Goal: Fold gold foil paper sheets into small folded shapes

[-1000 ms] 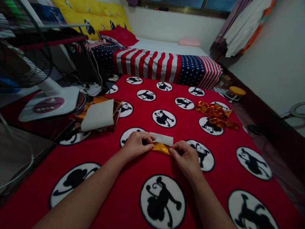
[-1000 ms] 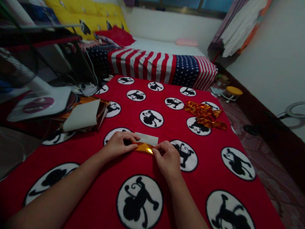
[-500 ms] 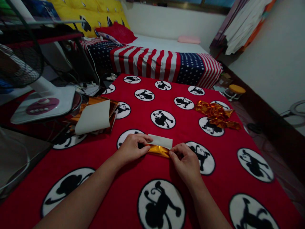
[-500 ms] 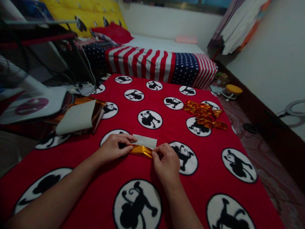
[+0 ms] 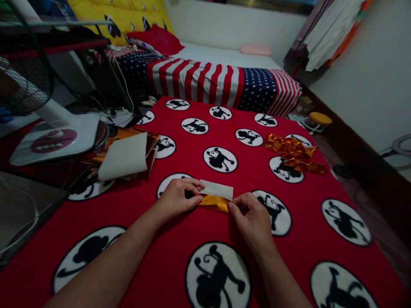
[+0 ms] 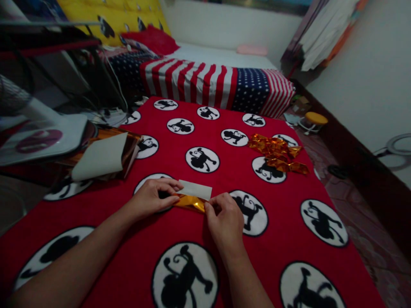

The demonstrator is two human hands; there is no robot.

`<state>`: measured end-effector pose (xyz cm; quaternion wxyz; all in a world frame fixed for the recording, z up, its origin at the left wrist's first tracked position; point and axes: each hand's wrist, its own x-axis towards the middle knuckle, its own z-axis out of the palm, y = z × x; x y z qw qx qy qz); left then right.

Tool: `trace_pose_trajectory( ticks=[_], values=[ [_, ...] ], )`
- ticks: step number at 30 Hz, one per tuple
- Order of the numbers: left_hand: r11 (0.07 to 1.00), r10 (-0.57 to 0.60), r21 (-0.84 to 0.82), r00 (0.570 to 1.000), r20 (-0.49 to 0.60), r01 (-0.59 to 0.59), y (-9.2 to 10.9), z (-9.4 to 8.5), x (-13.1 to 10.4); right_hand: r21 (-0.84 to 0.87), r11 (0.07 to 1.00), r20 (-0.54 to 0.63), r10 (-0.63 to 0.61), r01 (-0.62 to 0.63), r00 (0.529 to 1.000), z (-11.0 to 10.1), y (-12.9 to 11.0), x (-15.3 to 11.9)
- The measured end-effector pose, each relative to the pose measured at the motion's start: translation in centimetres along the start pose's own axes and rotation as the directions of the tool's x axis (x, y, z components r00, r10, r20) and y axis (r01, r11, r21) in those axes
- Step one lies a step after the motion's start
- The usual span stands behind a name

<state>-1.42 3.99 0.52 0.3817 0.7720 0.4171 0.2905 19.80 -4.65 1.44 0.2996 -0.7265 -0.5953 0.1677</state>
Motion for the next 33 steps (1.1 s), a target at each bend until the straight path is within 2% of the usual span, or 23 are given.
trace_pose_trajectory(
  ticks=[8,16,22,33],
  values=[
    [0.998,-0.011,0.056,1.000,-0.003,0.011,0.84,-0.28,0.07,-0.078,0.996,-0.013,0.030,-0.031,0.999,0.11,-0.24,0.04],
    [0.999,-0.038,0.022,0.998,-0.051,0.039,0.46,-0.15,0.10,-0.053,0.996,-0.010,0.076,-0.077,0.997,0.15,-0.25,0.14],
    [0.999,-0.033,0.029,0.997,-0.072,0.035,0.58,-0.09,0.07,-0.042,0.997,-0.019,0.066,-0.067,0.998,0.21,-0.23,0.07],
    [0.998,-0.059,0.014,0.995,-0.079,0.061,0.67,-0.04,0.10,-0.116,0.990,-0.053,0.077,-0.083,0.996,0.41,-0.51,0.39]
  ],
)
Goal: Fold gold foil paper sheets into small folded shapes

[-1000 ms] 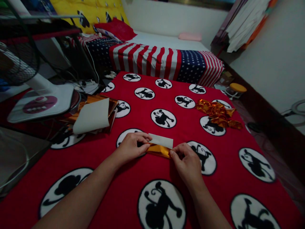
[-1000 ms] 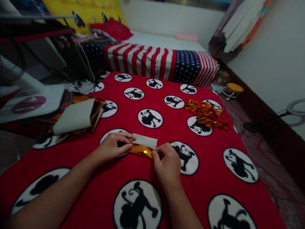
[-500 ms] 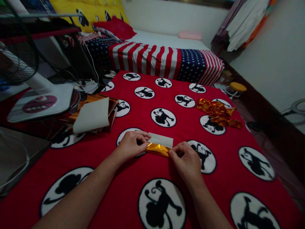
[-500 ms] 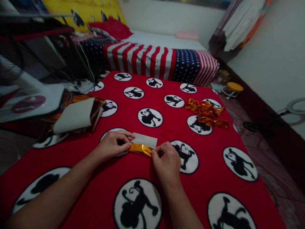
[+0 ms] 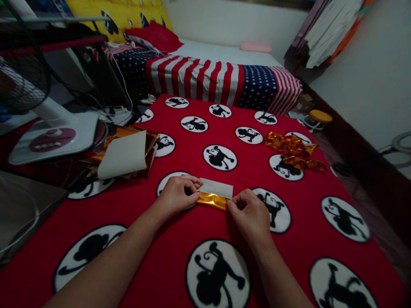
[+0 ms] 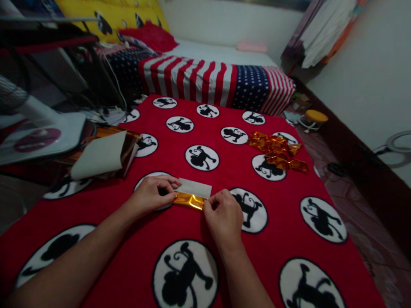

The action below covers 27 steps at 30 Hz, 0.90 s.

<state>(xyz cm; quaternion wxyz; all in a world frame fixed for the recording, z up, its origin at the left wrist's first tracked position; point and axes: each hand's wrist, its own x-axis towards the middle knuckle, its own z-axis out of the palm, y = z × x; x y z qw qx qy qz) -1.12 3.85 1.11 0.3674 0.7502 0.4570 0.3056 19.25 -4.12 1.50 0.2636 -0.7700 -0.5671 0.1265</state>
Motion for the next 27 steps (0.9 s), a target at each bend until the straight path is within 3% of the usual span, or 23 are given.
trace_pose_trajectory(
  ticks=[27],
  values=[
    [1.000,-0.003,0.031,0.999,-0.045,0.005,0.05,0.33,0.04,0.002,1.000,0.029,0.004,-0.004,1.000,0.02,0.05,-0.02]
  ],
)
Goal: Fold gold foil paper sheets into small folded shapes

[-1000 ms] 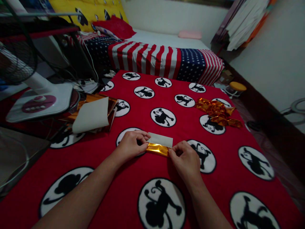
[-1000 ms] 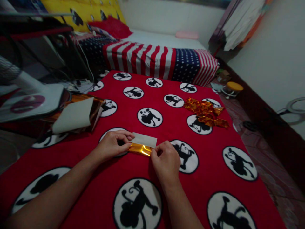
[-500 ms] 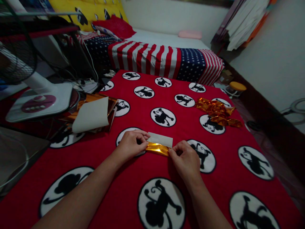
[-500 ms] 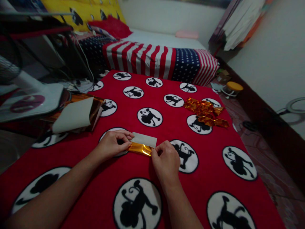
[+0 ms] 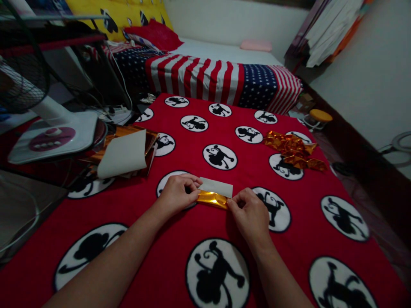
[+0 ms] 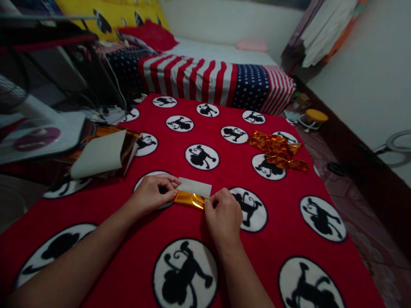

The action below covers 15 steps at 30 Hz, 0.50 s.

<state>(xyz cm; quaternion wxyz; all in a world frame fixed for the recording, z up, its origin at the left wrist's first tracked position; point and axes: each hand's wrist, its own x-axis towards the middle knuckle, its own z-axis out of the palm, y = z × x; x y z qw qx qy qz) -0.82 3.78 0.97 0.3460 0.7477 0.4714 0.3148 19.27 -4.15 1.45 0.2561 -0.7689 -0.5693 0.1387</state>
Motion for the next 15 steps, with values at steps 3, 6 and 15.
trace_pose_trajectory(
  ticks=[3,6,15],
  values=[
    [1.000,-0.004,-0.003,1.000,0.000,0.004,0.03,-0.01,-0.03,-0.022,1.000,0.012,0.016,-0.016,1.000,-0.10,-0.15,0.11],
    [1.000,-0.010,-0.001,1.000,0.005,0.010,0.14,-0.06,-0.03,-0.034,0.999,0.035,0.037,-0.036,0.999,-0.18,-0.23,0.30],
    [1.000,-0.004,-0.004,1.000,0.002,0.004,0.00,0.02,-0.02,-0.044,0.996,0.051,0.086,-0.084,0.995,-0.23,-0.48,0.64]
  ],
)
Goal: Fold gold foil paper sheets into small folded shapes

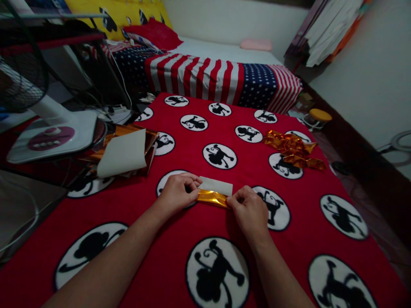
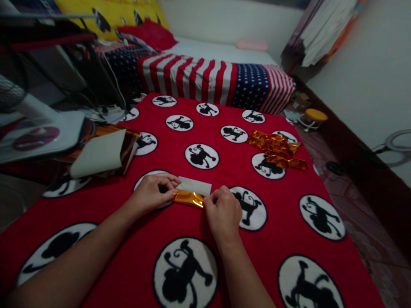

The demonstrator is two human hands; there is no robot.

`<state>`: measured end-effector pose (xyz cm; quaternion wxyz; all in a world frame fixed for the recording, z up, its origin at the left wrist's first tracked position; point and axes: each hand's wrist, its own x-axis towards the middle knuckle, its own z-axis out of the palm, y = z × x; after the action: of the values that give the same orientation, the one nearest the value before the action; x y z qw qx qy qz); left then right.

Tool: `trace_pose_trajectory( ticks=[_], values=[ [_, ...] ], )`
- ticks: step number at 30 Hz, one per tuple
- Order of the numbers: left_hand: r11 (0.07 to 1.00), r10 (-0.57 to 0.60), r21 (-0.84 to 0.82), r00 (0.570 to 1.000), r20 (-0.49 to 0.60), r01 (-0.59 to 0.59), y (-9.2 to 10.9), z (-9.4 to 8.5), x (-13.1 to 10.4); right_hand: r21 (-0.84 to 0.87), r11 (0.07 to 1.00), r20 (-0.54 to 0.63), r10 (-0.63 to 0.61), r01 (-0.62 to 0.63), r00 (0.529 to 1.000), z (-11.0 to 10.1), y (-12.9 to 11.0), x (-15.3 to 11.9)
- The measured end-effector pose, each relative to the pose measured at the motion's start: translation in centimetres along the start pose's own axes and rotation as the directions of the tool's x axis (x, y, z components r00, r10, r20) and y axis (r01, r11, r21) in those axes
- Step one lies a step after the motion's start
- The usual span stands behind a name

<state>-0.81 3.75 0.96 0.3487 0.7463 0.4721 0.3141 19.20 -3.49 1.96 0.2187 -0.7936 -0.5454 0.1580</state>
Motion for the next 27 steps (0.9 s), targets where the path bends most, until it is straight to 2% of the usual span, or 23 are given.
trace_pose_trajectory(
  ticks=[13,27],
  values=[
    [1.000,0.003,0.004,1.000,-0.007,-0.003,0.23,0.04,-0.01,-0.034,0.999,0.036,0.028,-0.027,0.999,-0.20,-0.40,0.26],
    [0.998,0.026,0.062,0.999,-0.017,-0.025,0.02,-0.02,-0.02,-0.073,0.997,0.053,-0.012,0.016,0.999,-0.19,0.00,0.38]
  ],
)
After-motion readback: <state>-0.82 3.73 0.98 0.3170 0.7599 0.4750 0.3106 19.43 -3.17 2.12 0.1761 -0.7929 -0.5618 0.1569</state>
